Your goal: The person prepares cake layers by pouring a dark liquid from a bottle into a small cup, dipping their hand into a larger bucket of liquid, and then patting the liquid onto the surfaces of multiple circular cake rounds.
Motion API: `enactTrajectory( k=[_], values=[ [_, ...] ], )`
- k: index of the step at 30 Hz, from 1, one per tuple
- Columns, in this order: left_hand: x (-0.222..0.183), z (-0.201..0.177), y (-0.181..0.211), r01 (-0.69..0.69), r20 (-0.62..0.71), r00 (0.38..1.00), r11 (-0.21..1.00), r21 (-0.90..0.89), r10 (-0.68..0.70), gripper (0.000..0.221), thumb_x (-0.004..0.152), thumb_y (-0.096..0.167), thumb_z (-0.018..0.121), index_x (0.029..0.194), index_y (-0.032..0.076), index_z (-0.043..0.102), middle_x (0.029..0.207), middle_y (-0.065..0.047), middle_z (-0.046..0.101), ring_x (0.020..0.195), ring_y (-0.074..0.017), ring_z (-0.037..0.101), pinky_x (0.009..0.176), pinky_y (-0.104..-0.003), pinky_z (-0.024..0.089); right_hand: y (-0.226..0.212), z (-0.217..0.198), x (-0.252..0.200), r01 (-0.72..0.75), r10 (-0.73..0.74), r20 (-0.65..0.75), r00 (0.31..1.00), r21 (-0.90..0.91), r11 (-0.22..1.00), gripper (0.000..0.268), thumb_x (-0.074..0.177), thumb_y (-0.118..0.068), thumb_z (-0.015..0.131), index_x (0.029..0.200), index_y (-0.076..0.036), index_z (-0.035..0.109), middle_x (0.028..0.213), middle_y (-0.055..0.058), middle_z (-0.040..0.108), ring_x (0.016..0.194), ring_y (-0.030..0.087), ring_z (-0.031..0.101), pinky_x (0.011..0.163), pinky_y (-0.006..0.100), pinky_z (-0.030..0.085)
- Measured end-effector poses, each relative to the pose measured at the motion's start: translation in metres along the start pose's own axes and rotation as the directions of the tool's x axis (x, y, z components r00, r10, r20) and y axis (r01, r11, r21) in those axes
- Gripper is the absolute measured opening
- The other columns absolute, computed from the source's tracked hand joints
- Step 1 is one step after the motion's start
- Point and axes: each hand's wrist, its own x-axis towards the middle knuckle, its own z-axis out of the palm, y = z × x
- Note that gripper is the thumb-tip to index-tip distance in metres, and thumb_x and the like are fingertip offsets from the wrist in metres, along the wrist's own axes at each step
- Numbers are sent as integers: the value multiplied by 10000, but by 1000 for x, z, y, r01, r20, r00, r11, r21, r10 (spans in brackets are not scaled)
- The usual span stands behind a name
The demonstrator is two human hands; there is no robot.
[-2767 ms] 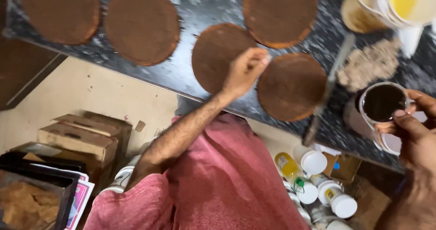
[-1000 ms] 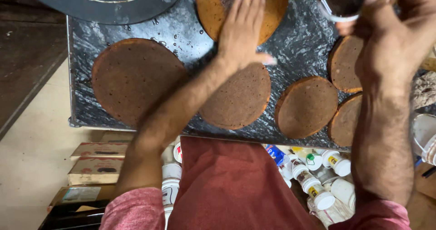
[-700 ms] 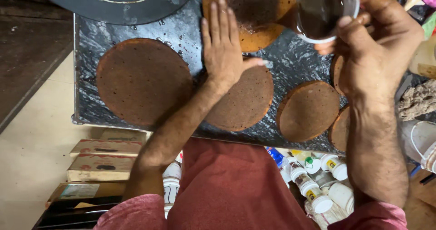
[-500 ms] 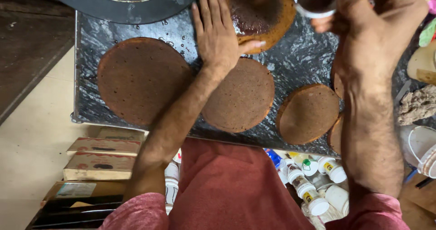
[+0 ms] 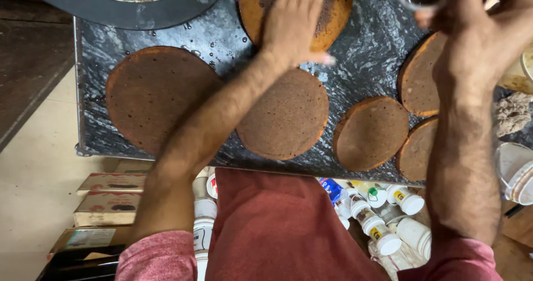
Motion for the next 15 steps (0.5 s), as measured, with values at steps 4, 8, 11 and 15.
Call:
enactTrajectory(
  k=[4,8,11,15],
  values=[
    [-55,-2,38,-108,227,971,985,132,76,1541,635,1085,356,1658,-46,133,1715,-246,-24,1597,-392,-20,1296,-501,-15,-8,-5,-24,9,-5,47,999,-90,996,287,1064,92,585,1343,154,607,1118,229,719,811,227,782,693,333,712],
    [-90,0,40,39,195,980,999,35,-45,1606,546,1082,358,1636,-72,110,1715,-246,-5,1598,-397,-6,1284,-521,-11,-3,-3,-44,-27,37,75,997,-120,992,327,1022,109,545,1334,158,630,1105,215,715,824,228,777,718,330,659],
    [-94,-3,21,309,182,942,942,-132,-283,1584,565,1054,439,1625,-70,89,1711,-261,7,1610,-421,8,1295,-548,-5,-4,9,-50,-35,51,113,992,-134,990,268,1099,186,613,1362,196,659,1067,254,705,790,218,657,694,291,569],
    [-89,-9,-9,500,83,865,835,-231,-495,1612,589,1010,622,1579,-134,67,1677,-337,33,1584,-487,47,1298,-596,11,-26,47,-30,-13,17,137,990,-32,999,258,1060,127,601,1313,160,636,993,182,696,792,199,737,689,324,669]
  ],
)
